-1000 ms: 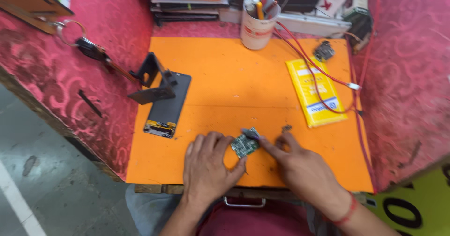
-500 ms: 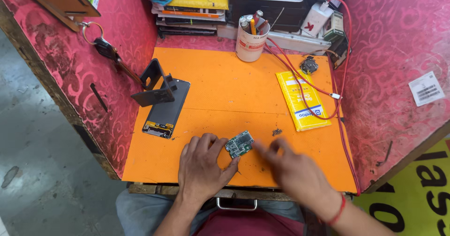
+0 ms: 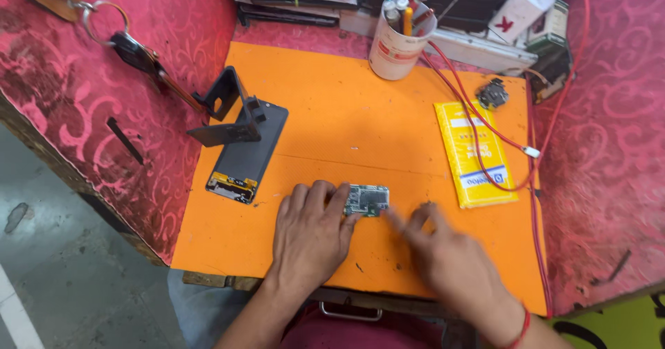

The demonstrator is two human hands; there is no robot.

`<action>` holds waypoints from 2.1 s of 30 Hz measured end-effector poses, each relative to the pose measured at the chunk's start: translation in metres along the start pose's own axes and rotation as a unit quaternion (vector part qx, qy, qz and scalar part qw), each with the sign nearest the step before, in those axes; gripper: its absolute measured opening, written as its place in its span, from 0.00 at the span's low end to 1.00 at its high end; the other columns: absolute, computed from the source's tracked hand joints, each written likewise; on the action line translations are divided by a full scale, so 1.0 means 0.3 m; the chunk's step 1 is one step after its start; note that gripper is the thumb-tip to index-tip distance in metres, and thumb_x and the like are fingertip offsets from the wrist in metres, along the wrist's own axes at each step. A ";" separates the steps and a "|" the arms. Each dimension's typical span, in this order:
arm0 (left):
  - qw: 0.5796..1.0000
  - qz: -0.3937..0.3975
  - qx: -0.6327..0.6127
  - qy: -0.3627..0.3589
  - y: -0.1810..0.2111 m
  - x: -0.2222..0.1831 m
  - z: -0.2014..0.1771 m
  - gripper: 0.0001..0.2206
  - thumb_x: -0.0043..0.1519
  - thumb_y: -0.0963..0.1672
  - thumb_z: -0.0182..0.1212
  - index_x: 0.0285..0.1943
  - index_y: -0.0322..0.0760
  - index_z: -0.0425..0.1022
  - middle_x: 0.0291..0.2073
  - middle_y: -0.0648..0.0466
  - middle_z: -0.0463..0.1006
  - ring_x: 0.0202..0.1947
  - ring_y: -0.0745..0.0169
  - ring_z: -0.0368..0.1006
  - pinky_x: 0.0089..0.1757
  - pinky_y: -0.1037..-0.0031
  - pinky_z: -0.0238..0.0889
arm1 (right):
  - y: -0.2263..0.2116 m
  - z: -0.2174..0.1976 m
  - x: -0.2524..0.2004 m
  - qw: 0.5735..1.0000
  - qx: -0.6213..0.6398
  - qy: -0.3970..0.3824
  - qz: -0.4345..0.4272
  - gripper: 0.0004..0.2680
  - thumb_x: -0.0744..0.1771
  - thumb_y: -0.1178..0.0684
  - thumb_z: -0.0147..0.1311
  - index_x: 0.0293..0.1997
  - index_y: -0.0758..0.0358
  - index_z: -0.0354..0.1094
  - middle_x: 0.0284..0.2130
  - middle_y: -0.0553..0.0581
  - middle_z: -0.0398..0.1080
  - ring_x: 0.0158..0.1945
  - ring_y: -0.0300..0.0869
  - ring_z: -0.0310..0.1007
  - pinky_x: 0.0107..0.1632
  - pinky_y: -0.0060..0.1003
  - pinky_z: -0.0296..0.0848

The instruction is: The person uses a toothbrush to clean a small circuit board on a workbench, applying the bristles to various parts of the board multiple times.

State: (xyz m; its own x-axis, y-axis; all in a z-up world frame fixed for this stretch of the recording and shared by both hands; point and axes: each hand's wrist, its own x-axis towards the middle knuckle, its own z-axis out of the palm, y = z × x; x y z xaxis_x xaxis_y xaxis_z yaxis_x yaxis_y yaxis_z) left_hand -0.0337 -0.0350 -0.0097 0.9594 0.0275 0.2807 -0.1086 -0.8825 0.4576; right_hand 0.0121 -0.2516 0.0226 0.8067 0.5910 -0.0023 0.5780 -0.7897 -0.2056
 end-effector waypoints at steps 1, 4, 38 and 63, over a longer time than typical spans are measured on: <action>1.000 -0.007 -0.015 -0.016 -0.006 0.014 -0.009 0.22 0.58 0.49 0.67 0.58 0.35 0.77 0.42 0.52 0.74 0.42 0.51 0.67 0.43 0.59 0.61 | -0.010 0.002 -0.008 0.999 0.014 -0.001 -0.032 0.25 0.60 0.60 0.52 0.66 0.46 0.65 0.41 0.56 0.69 0.21 0.53 0.74 0.24 0.48 0.75; 0.998 -0.012 -0.031 -0.055 -0.008 0.034 -0.029 0.25 0.55 0.50 0.68 0.59 0.33 0.75 0.41 0.50 0.73 0.41 0.50 0.67 0.42 0.58 0.61 | 0.014 0.001 0.025 1.000 -0.009 -0.012 0.019 0.25 0.62 0.59 0.52 0.68 0.46 0.64 0.42 0.55 0.68 0.21 0.53 0.73 0.24 0.47 0.75; 0.998 -0.028 -0.051 0.012 -0.001 -0.054 -0.017 0.23 0.54 0.51 0.69 0.52 0.31 0.74 0.39 0.48 0.73 0.42 0.47 0.67 0.44 0.57 0.59 | -0.067 0.032 -0.021 0.994 0.040 -0.087 -0.060 0.31 0.56 0.65 0.51 0.68 0.47 0.63 0.44 0.56 0.67 0.26 0.53 0.76 0.30 0.50 0.76; 0.997 -0.047 -0.062 0.015 0.019 -0.063 -0.025 0.24 0.52 0.50 0.72 0.54 0.33 0.77 0.39 0.50 0.74 0.42 0.48 0.68 0.45 0.58 0.60 | -0.010 0.008 -0.008 0.998 -0.006 -0.042 -0.046 0.26 0.61 0.61 0.52 0.68 0.42 0.64 0.43 0.54 0.69 0.22 0.51 0.74 0.26 0.45 0.75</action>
State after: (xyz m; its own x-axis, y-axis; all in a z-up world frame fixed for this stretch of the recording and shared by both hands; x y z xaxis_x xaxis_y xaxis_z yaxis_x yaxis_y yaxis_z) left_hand -0.0544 -0.0370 -0.0061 0.9591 0.1228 0.2549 -0.0514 -0.8104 0.5836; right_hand 0.0082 -0.2504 0.0209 0.7373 0.6723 -0.0654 0.6510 -0.7331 -0.1971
